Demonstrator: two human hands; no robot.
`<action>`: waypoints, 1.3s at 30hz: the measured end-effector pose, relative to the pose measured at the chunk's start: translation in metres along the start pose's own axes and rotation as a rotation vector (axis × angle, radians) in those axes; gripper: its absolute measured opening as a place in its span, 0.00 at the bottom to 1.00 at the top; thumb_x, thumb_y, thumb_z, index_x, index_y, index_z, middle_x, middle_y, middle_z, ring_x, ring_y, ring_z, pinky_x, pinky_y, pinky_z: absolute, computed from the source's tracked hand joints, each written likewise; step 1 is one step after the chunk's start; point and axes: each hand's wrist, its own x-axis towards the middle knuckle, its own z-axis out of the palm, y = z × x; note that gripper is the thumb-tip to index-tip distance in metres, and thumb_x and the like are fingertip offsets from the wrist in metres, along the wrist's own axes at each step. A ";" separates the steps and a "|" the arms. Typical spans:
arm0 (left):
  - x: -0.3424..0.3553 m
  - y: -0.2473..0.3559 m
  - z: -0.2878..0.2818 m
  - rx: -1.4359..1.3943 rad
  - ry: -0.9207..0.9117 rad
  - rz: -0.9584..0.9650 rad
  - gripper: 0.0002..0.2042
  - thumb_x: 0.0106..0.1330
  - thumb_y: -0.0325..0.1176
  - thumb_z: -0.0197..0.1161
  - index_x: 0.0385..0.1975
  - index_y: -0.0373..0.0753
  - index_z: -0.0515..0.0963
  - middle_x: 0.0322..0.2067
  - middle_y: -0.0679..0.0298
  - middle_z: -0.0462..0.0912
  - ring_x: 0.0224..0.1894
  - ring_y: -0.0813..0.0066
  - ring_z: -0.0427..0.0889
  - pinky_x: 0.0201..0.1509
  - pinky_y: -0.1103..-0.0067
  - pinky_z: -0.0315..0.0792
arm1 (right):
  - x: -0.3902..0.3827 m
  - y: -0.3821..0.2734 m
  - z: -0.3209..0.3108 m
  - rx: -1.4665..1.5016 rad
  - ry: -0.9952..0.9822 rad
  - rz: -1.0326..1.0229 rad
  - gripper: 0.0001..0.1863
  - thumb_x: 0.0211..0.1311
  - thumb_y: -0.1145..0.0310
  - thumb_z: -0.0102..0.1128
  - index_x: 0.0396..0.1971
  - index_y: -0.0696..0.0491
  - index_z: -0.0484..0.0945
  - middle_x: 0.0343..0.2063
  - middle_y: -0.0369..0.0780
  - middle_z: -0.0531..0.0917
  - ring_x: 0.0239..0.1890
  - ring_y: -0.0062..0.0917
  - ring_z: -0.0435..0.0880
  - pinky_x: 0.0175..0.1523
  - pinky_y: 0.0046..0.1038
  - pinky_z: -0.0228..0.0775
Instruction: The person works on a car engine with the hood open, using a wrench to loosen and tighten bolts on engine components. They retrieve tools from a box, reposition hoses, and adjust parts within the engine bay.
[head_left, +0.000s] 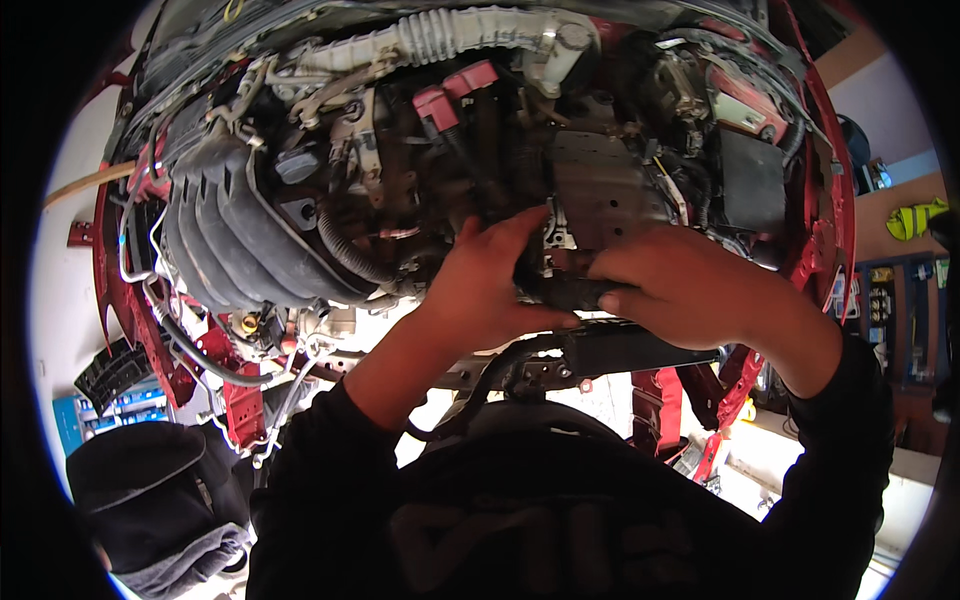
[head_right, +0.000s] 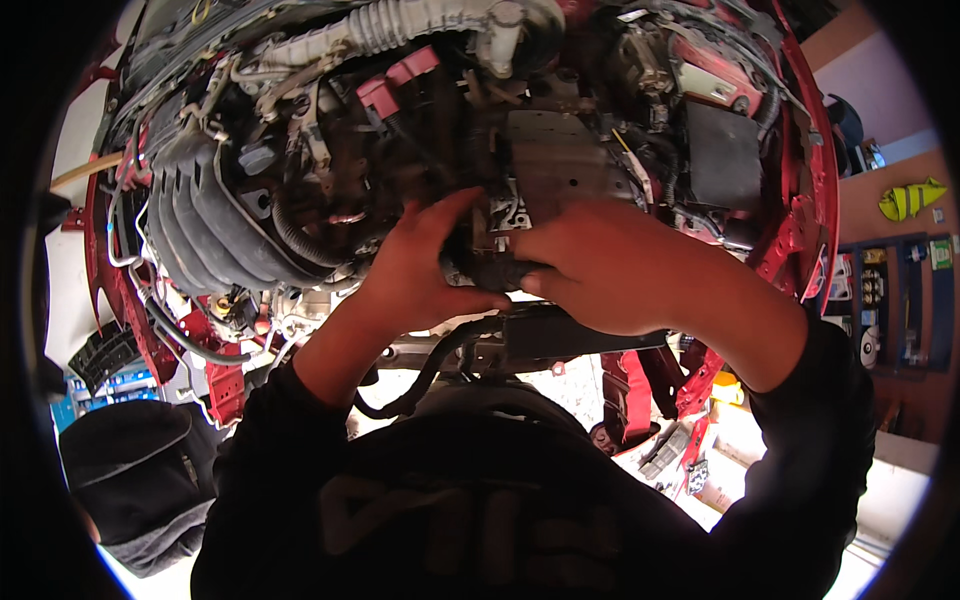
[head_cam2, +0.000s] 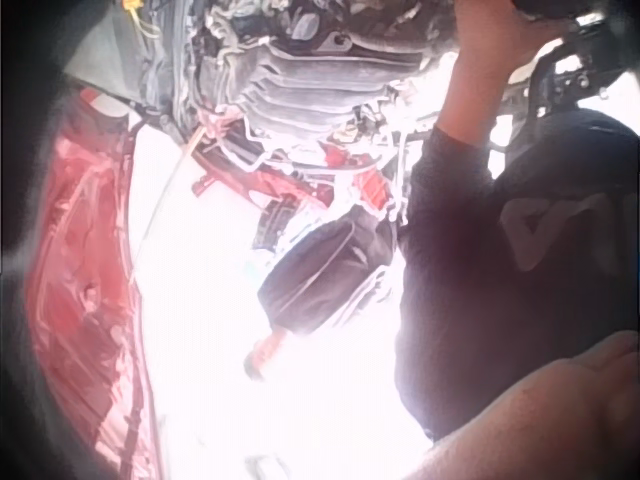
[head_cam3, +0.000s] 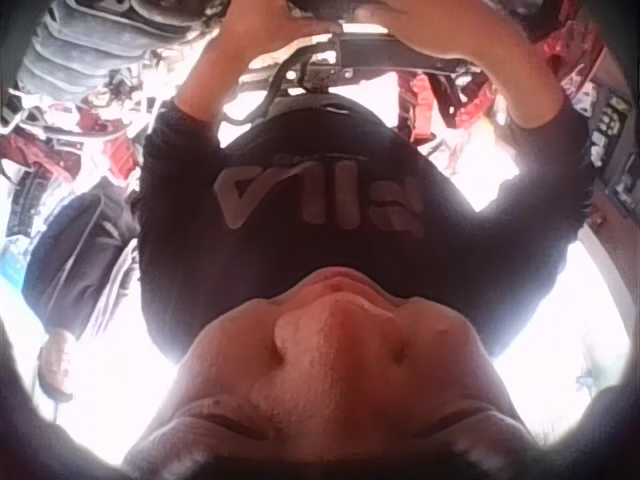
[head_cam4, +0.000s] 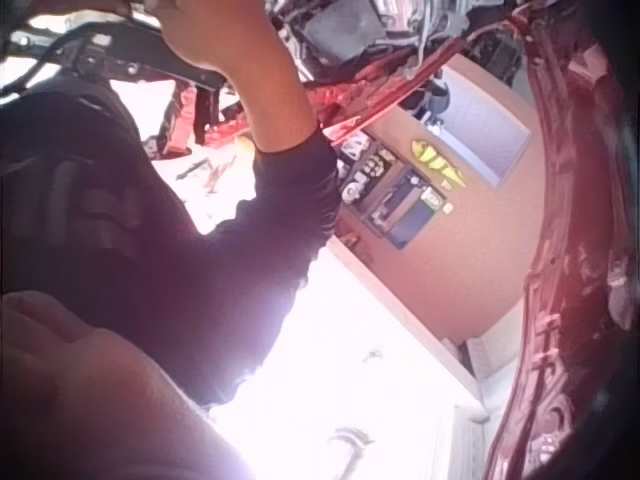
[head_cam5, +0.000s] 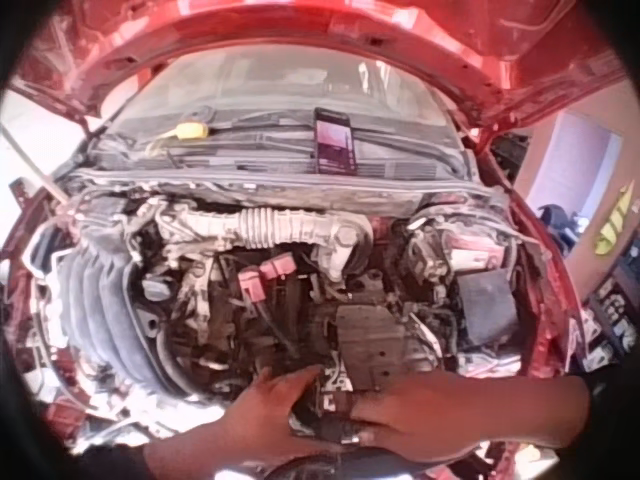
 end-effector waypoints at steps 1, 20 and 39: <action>-0.001 -0.001 0.000 -0.006 -0.045 -0.010 0.63 0.44 0.49 0.93 0.83 0.38 0.63 0.71 0.51 0.80 0.74 0.44 0.78 0.81 0.51 0.64 | 0.000 -0.002 0.001 -0.037 0.002 -0.013 0.15 0.75 0.62 0.66 0.53 0.56 0.85 0.41 0.51 0.87 0.48 0.53 0.87 0.54 0.52 0.78; -0.002 -0.041 -0.043 0.045 0.199 -0.034 0.34 0.67 0.27 0.72 0.75 0.34 0.72 0.64 0.44 0.84 0.64 0.41 0.84 0.67 0.60 0.79 | 0.071 0.054 -0.086 0.203 0.214 0.040 0.17 0.83 0.64 0.65 0.60 0.59 0.85 0.42 0.32 0.85 0.45 0.17 0.82 0.55 0.24 0.75; -0.054 -0.012 -0.054 0.235 0.077 0.049 0.19 0.68 0.31 0.73 0.57 0.36 0.83 0.54 0.50 0.88 0.54 0.43 0.87 0.63 0.55 0.79 | 0.013 0.125 -0.045 0.262 0.321 0.145 0.18 0.86 0.62 0.60 0.62 0.59 0.82 0.48 0.37 0.85 0.52 0.22 0.80 0.62 0.27 0.71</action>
